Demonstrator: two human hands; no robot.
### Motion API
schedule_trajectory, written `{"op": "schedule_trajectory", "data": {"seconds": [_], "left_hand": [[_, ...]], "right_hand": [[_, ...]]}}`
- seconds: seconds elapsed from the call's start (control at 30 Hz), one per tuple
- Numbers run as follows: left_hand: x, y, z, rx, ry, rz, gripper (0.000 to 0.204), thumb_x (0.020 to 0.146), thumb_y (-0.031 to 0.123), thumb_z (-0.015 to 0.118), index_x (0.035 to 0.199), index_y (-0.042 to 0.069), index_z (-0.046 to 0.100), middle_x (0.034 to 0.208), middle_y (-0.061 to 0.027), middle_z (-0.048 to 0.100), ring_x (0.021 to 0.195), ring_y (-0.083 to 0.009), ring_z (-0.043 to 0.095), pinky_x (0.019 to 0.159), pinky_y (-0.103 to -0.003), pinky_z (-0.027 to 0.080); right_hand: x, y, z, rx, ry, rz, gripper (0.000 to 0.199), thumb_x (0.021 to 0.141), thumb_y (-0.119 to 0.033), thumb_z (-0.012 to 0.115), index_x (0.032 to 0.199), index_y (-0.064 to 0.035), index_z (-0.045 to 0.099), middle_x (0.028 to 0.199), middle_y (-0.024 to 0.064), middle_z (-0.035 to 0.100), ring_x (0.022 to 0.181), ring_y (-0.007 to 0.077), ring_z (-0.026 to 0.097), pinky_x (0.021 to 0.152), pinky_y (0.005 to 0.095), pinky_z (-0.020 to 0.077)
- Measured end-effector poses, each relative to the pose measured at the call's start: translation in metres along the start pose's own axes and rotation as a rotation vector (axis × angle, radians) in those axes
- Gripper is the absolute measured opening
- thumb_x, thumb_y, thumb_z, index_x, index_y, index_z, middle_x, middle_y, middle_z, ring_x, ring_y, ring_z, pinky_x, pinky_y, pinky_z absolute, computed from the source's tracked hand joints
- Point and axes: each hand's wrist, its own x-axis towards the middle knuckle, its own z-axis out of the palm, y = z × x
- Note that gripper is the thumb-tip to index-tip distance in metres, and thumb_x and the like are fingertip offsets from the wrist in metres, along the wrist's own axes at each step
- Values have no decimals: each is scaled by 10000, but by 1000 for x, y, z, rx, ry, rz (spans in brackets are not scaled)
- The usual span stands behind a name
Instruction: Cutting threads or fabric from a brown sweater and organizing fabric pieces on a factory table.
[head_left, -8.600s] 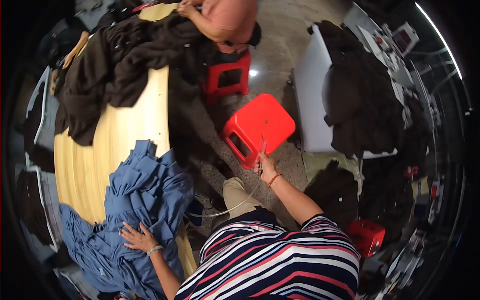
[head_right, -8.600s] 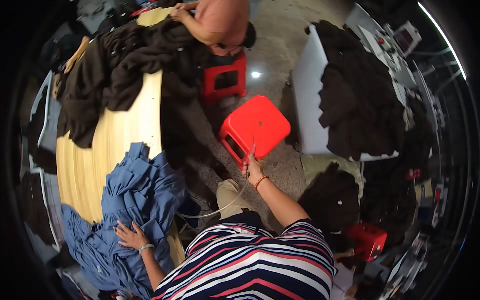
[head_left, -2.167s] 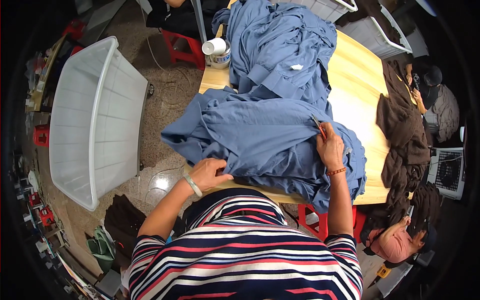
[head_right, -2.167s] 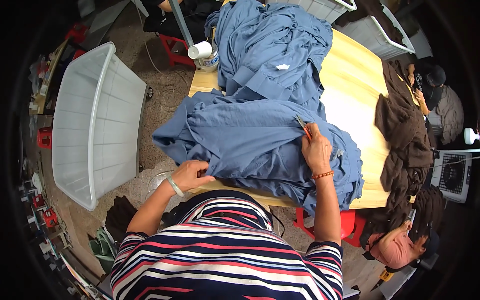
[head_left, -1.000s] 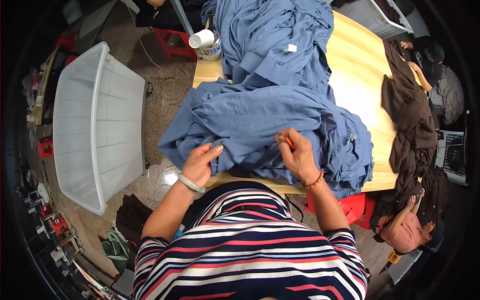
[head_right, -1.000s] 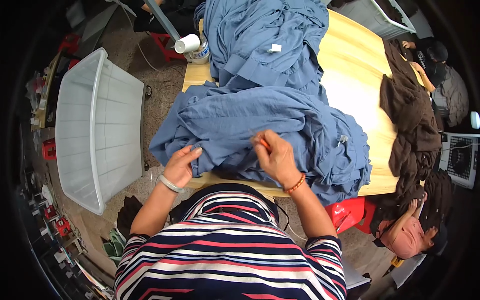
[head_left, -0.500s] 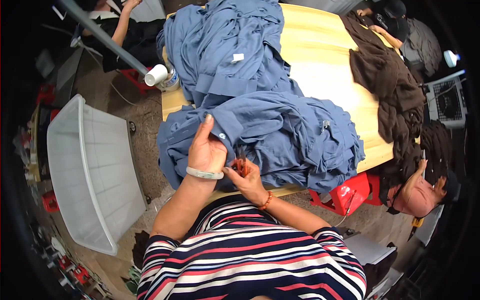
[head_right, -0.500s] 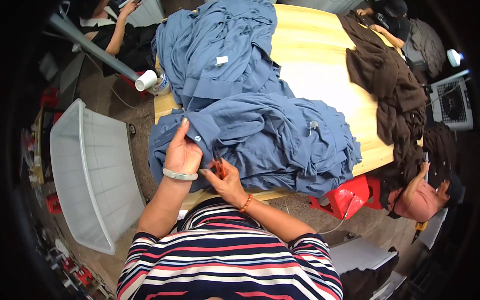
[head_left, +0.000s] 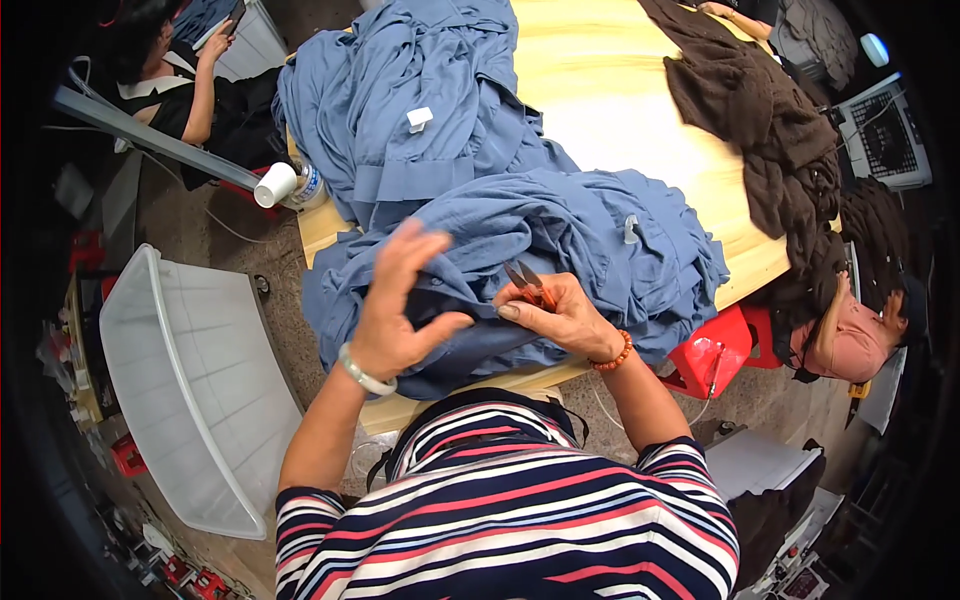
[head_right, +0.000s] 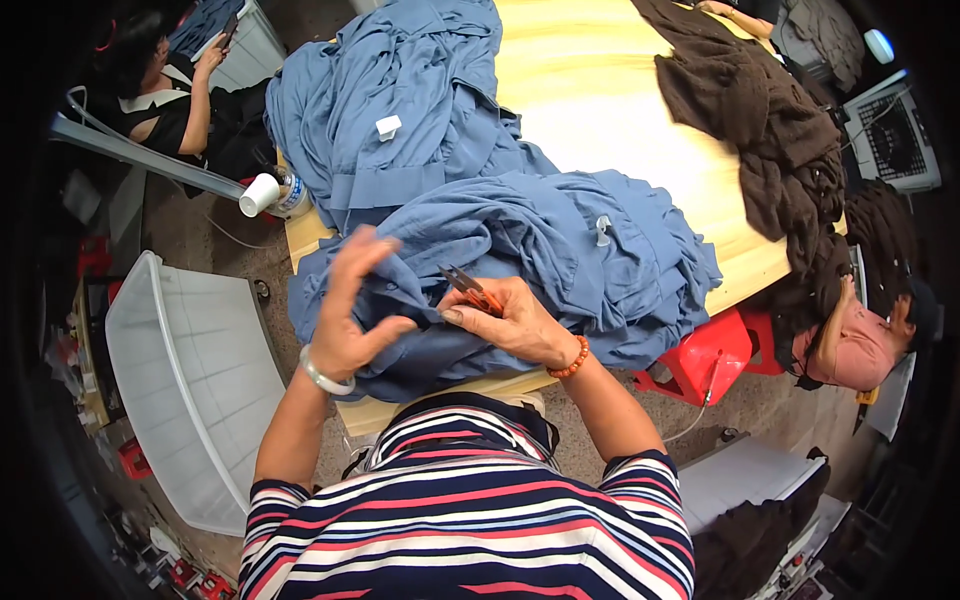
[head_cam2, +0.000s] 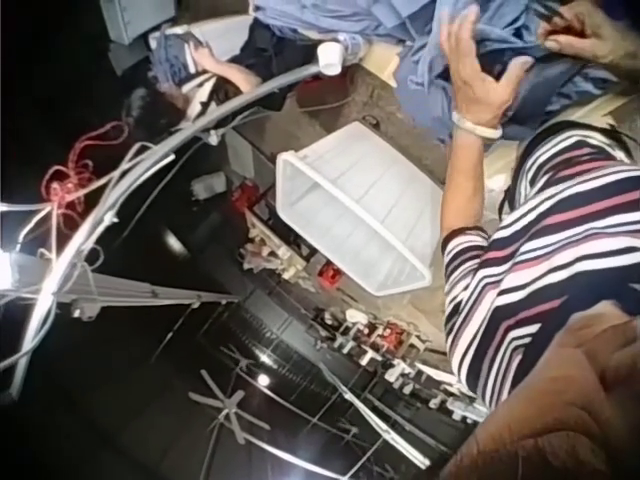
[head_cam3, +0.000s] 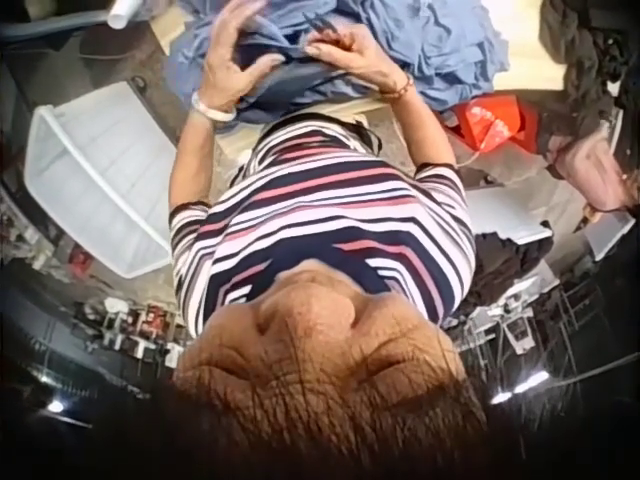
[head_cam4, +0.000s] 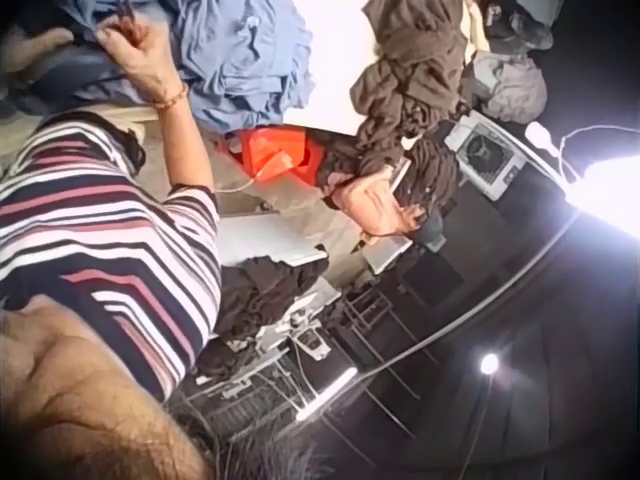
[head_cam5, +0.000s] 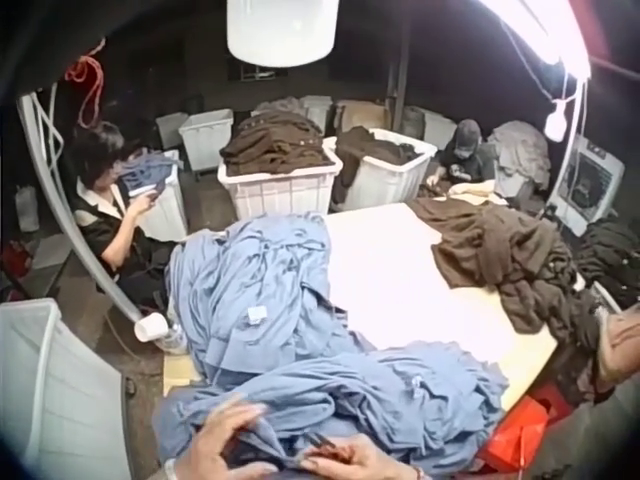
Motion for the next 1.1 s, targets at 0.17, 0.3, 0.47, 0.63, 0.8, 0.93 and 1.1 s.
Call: {"op": "schedule_trajectory", "data": {"seconds": [0.17, 0.3, 0.47, 0.63, 0.8, 0.93, 1.1], "left_hand": [[-2, -22, 11, -479, -489, -293, 336, 822, 63, 717, 1132, -21, 620, 944, -45, 658, 915, -131, 609, 854, -250, 458], [-9, -12, 20, -851, -323, -677, 241, 878, 65, 672, 1095, -35, 643, 965, -28, 674, 900, -85, 611, 832, -223, 474], [-18, -14, 23, -1117, -216, -867, 200, 910, 66, 635, 1084, -32, 641, 1011, -63, 687, 881, -93, 639, 833, -238, 509], [-19, -6, 30, -1260, -59, -907, 180, 921, 87, 627, 1066, -17, 638, 987, -66, 688, 861, -102, 643, 828, -241, 512], [-23, -8, 34, -1258, 21, -892, 161, 921, 96, 633, 1043, -8, 643, 970, -59, 690, 839, -95, 638, 809, -231, 509], [-22, -6, 39, -1250, 42, -883, 142, 917, 97, 640, 1023, 2, 651, 948, -45, 692, 823, -81, 632, 782, -222, 503], [-22, -2, 43, -1200, 44, -863, 135, 915, 90, 644, 1019, 5, 656, 943, -34, 690, 821, -69, 621, 773, -212, 492]], "right_hand": [[5, 7, -5, 165, 41, 28, 193, 916, -191, 660, 941, 0, 679, 740, -66, 541, 679, 22, 429, 604, 189, 335], [12, 16, -6, 210, 105, 105, 186, 916, -207, 666, 910, -21, 669, 751, -73, 546, 665, 6, 431, 568, 179, 321], [19, 28, -2, 131, 142, 16, 248, 913, -272, 667, 933, -26, 653, 714, -45, 542, 650, 45, 452, 565, 232, 369], [9, 13, 3, -489, 461, -192, 271, 910, -219, 656, 1084, -13, 621, 823, 73, 601, 706, 173, 564, 657, 285, 461], [-21, 2, 8, -646, 450, -279, 273, 890, -204, 659, 1096, -35, 600, 830, 103, 573, 637, 249, 579, 583, 340, 469], [-27, 7, 27, -523, 350, -292, 264, 871, -156, 688, 1050, 7, 583, 753, 100, 540, 563, 191, 529, 524, 292, 419], [-21, 14, 28, -515, 312, -205, 295, 863, -206, 713, 1020, -14, 554, 690, 103, 568, 545, 225, 566, 511, 322, 431]]}}
